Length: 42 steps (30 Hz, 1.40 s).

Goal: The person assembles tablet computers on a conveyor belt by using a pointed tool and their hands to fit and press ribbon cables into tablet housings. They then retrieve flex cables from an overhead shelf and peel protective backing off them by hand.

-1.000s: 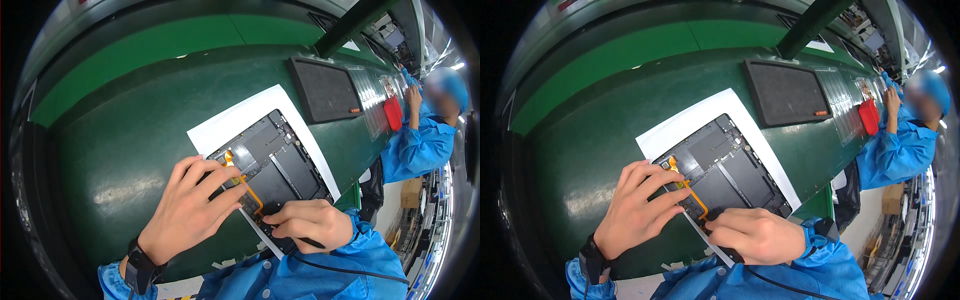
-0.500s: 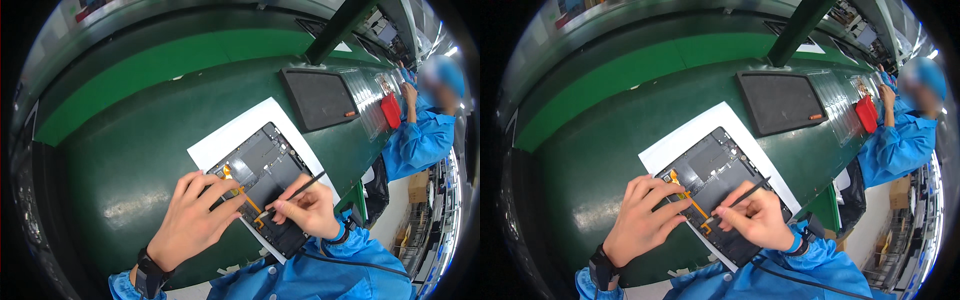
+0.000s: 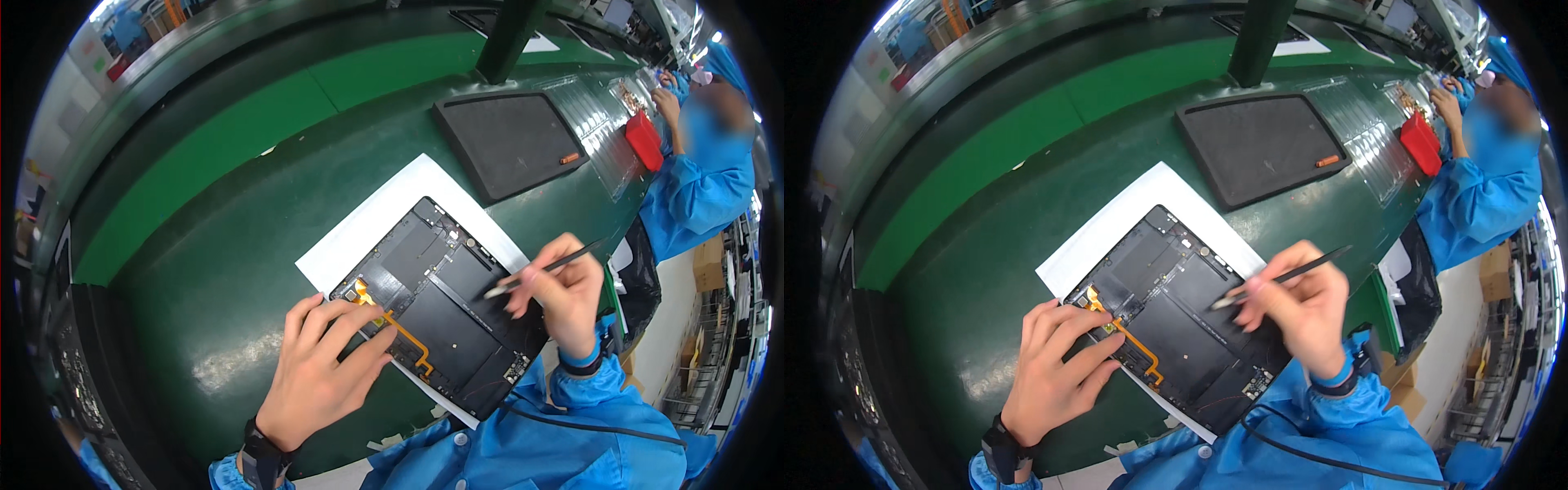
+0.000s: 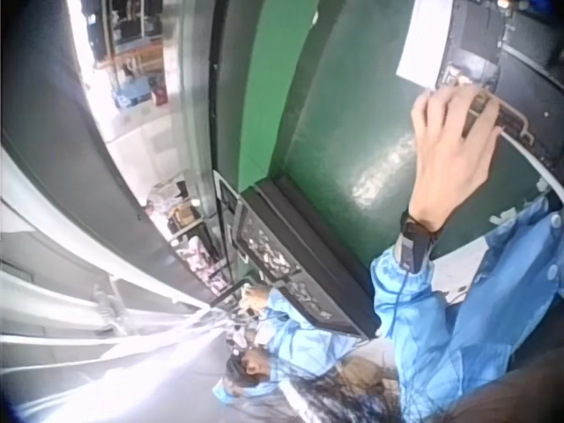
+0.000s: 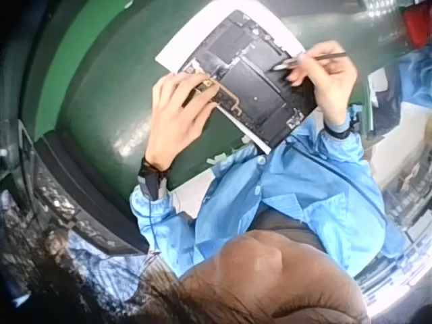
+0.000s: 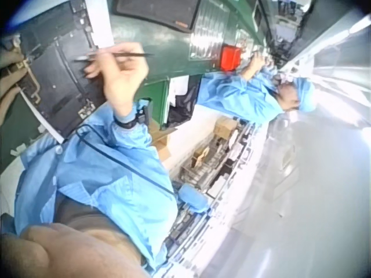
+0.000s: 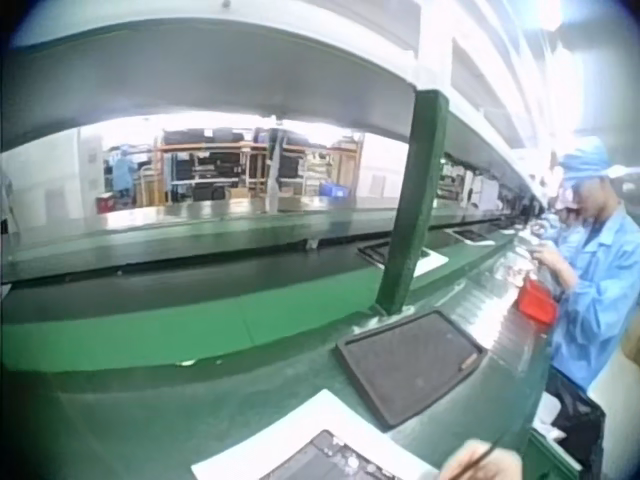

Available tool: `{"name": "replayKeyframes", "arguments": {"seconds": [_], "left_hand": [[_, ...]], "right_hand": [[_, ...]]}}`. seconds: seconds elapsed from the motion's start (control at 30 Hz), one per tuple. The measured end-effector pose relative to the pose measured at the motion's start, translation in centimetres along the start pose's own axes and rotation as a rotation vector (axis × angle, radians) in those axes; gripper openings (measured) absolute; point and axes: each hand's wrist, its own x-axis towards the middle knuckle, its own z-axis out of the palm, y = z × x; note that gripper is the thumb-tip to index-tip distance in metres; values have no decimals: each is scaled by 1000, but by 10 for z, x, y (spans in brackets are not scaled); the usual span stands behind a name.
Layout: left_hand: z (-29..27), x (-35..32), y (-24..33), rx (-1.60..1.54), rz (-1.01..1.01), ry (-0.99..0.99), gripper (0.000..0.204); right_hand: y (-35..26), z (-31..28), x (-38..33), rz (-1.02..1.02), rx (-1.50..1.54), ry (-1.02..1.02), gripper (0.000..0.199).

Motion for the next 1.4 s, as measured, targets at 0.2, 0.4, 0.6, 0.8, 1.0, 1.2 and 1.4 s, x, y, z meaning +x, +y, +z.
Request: {"name": "replayKeyframes", "arguments": {"seconds": [0.2,0.4,0.6,0.8,1.0,1.2,1.4], "left_hand": [[4,7,16,-41,202,-30,24],[17,17,30,-86,84,-160,23],[19,12,47,121,-139,50,19],[42,2,101,649,-555,66,12],[55,17,128,257,-753,298,13],[53,7,117,-709,-799,557,29],[30,30,58,-852,-804,278,46]], "right_hand": [[15,-44,15,69,161,138,11],[17,-45,17,50,165,96,12],[20,-55,12,118,110,35,9],[2,-27,19,205,-254,-43,11],[31,-42,26,107,-314,-49,12],[22,-38,23,141,-235,-106,13],[18,-41,26,187,-177,-185,21]]}}
